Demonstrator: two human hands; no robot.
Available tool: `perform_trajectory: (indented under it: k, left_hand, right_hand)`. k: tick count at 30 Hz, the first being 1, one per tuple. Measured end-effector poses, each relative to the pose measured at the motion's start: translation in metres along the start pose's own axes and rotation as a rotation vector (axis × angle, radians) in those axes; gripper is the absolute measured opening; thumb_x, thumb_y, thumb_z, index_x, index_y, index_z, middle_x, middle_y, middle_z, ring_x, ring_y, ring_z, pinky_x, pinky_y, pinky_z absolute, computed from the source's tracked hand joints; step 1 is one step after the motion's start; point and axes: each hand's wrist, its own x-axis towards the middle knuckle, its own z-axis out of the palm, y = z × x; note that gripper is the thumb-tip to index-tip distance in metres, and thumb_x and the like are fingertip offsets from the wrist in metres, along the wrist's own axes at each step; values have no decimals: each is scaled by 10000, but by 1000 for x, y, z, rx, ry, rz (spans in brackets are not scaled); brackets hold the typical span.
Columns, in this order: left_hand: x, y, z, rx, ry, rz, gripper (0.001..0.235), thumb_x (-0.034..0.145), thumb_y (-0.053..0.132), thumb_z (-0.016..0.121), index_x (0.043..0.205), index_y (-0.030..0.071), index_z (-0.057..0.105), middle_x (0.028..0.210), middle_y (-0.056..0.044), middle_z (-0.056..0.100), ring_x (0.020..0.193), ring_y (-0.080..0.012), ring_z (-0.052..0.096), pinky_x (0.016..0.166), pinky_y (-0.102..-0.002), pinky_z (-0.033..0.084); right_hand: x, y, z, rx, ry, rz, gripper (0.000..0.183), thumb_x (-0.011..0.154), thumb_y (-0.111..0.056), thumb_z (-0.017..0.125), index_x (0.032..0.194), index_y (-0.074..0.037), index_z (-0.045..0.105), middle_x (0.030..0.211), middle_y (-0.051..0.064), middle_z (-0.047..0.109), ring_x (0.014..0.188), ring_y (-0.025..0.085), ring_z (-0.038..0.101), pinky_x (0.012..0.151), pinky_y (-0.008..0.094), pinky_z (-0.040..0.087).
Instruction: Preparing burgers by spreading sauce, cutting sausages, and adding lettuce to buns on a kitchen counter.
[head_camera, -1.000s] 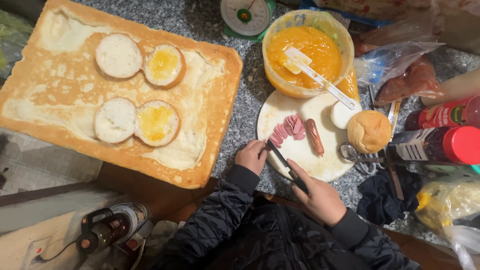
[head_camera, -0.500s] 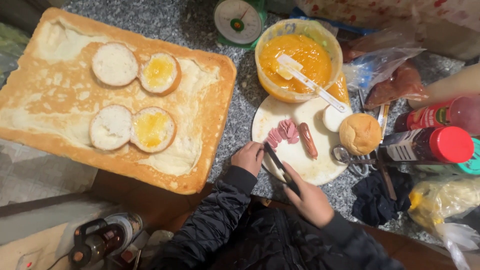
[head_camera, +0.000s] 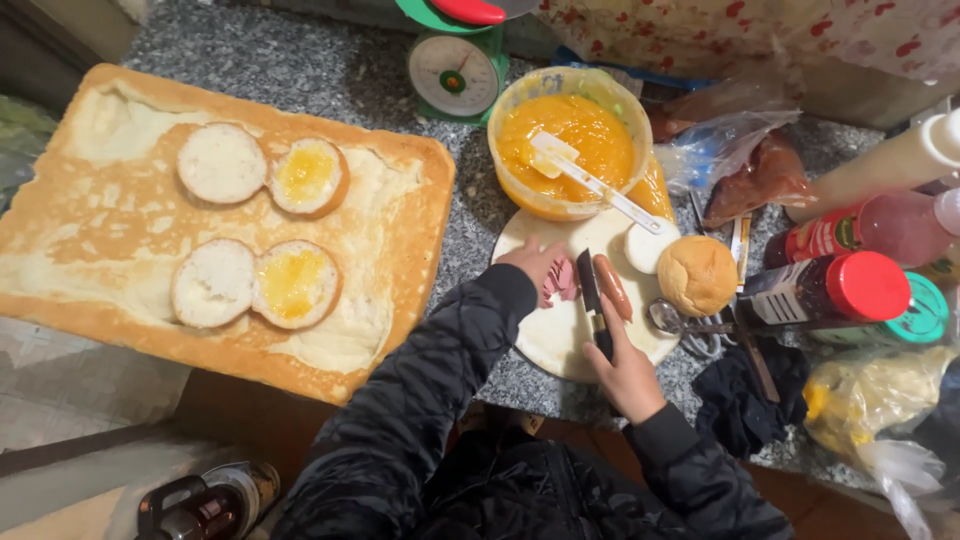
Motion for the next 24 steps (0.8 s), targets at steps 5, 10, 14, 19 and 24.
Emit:
perform_trajectory:
  k: [5, 10, 14, 19, 24]
  left_hand:
    - [10, -5, 23, -9, 79, -29, 759, 589, 240, 811, 1211, 185, 380, 1105, -107, 380, 1027, -355, 551, 863, -455, 459]
    - [-22, 7, 33, -151, 168, -109, 550, 668, 88, 723, 1144, 105, 448, 1041, -100, 400, 996, -366, 560, 846, -430, 474]
    - [-33, 7, 37, -287, 286, -128, 360, 593, 58, 686, 910, 125, 529, 981, -84, 475, 751, -233, 553, 653, -285, 505]
    - [-35, -13, 34, -550, 362, -115, 571, 550, 15, 662, 1094, 92, 502, 1076, -114, 436, 821, -204, 566, 712, -285, 535]
    - [-73, -47, -4, -514, 563, -138, 703, 497, 113, 692, 1170, 103, 486, 1074, -94, 559, 1053, -233, 487, 830, -307, 450]
  right_hand:
    - [1, -13, 2, 82, -29, -66, 683, 809, -291, 512, 1382, -377, 149, 1266, 223, 437, 1133, 440, 429, 1004, 483, 325]
    - [-7, -5, 20, 324, -93, -85, 693, 797, -232, 507, 1376, -333, 141, 1359, 129, 322, 818, 347, 450, 739, 418, 389]
    - [-9, 7, 35, 700, -211, -68, 720, 800, -161, 479, 1390, -280, 84, 1035, 90, 342, 344, 203, 472, 355, 307, 446]
    - [-3, -4, 41, 783, -240, -108, 723, 799, -105, 494, 1405, -274, 137, 706, 178, 511, 332, 225, 432, 334, 307, 414]
    - [-8, -61, 48, 697, -257, -249, 708, 790, -87, 487, 1407, -227, 169, 559, 168, 470, 316, 201, 399, 309, 286, 374]
